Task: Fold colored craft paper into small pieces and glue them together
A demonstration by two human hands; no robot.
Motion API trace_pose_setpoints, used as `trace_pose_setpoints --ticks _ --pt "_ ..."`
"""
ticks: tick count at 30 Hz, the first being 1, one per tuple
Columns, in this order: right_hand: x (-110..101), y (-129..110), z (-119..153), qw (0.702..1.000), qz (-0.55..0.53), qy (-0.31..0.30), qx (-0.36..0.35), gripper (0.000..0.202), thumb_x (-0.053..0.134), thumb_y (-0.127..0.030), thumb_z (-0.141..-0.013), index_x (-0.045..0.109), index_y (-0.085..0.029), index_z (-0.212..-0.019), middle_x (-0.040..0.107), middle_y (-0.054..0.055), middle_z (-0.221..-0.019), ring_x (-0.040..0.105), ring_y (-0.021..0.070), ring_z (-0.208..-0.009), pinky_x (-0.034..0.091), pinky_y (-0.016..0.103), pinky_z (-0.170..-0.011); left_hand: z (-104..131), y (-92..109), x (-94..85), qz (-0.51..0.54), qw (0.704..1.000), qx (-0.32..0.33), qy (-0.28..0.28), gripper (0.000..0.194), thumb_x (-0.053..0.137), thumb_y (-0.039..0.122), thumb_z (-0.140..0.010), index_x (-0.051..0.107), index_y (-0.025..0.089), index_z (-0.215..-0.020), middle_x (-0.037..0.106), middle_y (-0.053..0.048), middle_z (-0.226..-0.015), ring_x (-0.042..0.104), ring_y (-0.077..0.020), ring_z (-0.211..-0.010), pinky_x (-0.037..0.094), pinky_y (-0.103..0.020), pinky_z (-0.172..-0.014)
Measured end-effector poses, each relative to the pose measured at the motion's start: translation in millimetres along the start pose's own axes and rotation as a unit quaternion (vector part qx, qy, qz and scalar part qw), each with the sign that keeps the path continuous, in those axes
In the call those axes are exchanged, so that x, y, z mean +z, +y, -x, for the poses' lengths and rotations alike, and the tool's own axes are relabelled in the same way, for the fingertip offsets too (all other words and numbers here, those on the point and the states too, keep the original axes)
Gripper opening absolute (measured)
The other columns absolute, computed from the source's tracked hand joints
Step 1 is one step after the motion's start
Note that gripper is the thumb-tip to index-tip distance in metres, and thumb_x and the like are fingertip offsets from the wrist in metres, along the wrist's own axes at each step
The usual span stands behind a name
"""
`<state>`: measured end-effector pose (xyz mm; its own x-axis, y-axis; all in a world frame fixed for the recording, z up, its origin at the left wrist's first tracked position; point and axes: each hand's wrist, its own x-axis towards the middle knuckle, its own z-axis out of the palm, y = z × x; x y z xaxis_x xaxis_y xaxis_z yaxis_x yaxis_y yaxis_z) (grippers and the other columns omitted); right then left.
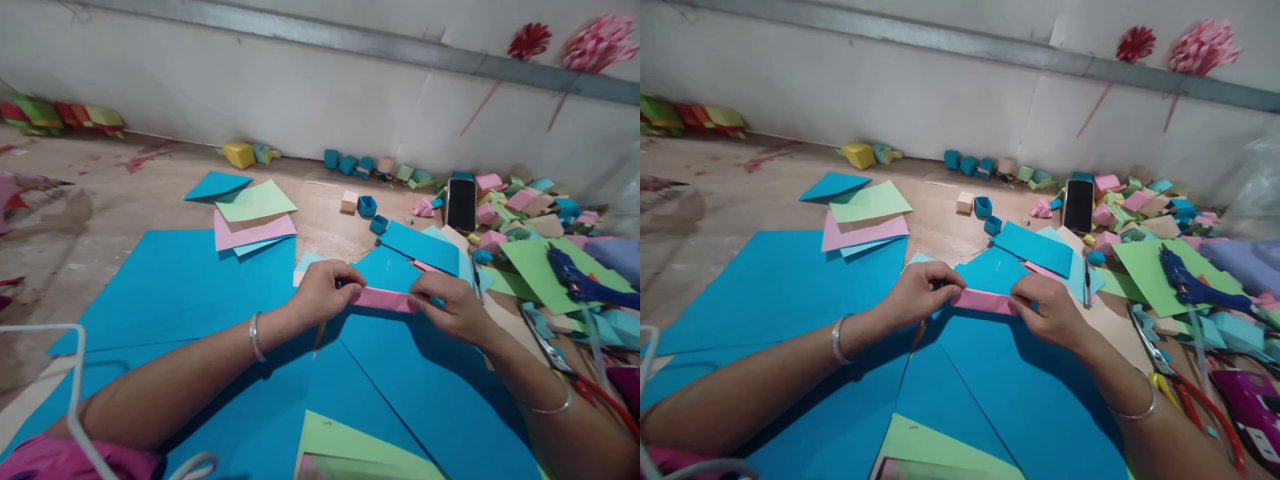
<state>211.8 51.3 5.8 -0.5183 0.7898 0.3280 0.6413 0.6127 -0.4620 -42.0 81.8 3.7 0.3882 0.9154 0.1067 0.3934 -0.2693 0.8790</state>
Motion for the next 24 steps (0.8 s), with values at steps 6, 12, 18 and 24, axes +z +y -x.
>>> trace_pose_setpoints --ticks 6,12,18,24 --pt "3 -2 1 1.0 0.004 0.001 -0.013 0.013 0.054 -0.016 -0.086 0.058 -0.019 -0.074 0.061 0.003 -0.069 0.055 0.0155 -0.066 0.042 0.028 -0.063 2 -2 0.9 -0.045 0.997 0.035 -0.056 0.01 0.064 0.01 -0.071 0.069 0.019 -0.071 0.067 0.0 -0.073 0.057 -0.0141 -0.068 0.041 -0.025 -0.062" --pt "6 -8 1 1.0 -0.024 -0.01 0.005 0.01 0.055 -0.015 -0.085 0.059 -0.019 -0.077 0.062 0.003 -0.07 0.055 0.0151 -0.067 0.042 0.028 -0.064 2 0 1.5 -0.053 0.995 0.018 -0.087 0.01 0.066 0.016 -0.074 0.066 0.018 -0.065 0.064 0.0 -0.066 0.055 -0.0141 -0.063 0.037 -0.025 -0.058" --pt "10 -6 0 0.983 -0.107 -0.081 0.128 0.017 0.053 -0.02 -0.087 0.059 -0.02 -0.071 0.061 -0.001 -0.067 0.054 0.0123 -0.063 0.04 0.024 -0.059 0 -3 1.1 -0.033 0.988 -0.043 -0.143 0.013 0.062 0.015 -0.074 0.062 0.018 -0.061 0.063 0.001 -0.06 0.055 -0.0138 -0.057 0.034 -0.024 -0.051" --pt "17 -15 -2 0.969 -0.094 -0.093 0.211 0.019 0.053 -0.024 -0.084 0.059 -0.019 -0.067 0.058 -0.003 -0.061 0.048 0.01 -0.056 0.034 0.023 -0.054 2 -1 1.4 -0.044 0.987 -0.074 -0.137 0.016 0.059 0.013 -0.075 0.069 0.017 -0.085 0.066 0.001 -0.062 0.059 -0.0139 -0.059 0.04 -0.023 -0.056"
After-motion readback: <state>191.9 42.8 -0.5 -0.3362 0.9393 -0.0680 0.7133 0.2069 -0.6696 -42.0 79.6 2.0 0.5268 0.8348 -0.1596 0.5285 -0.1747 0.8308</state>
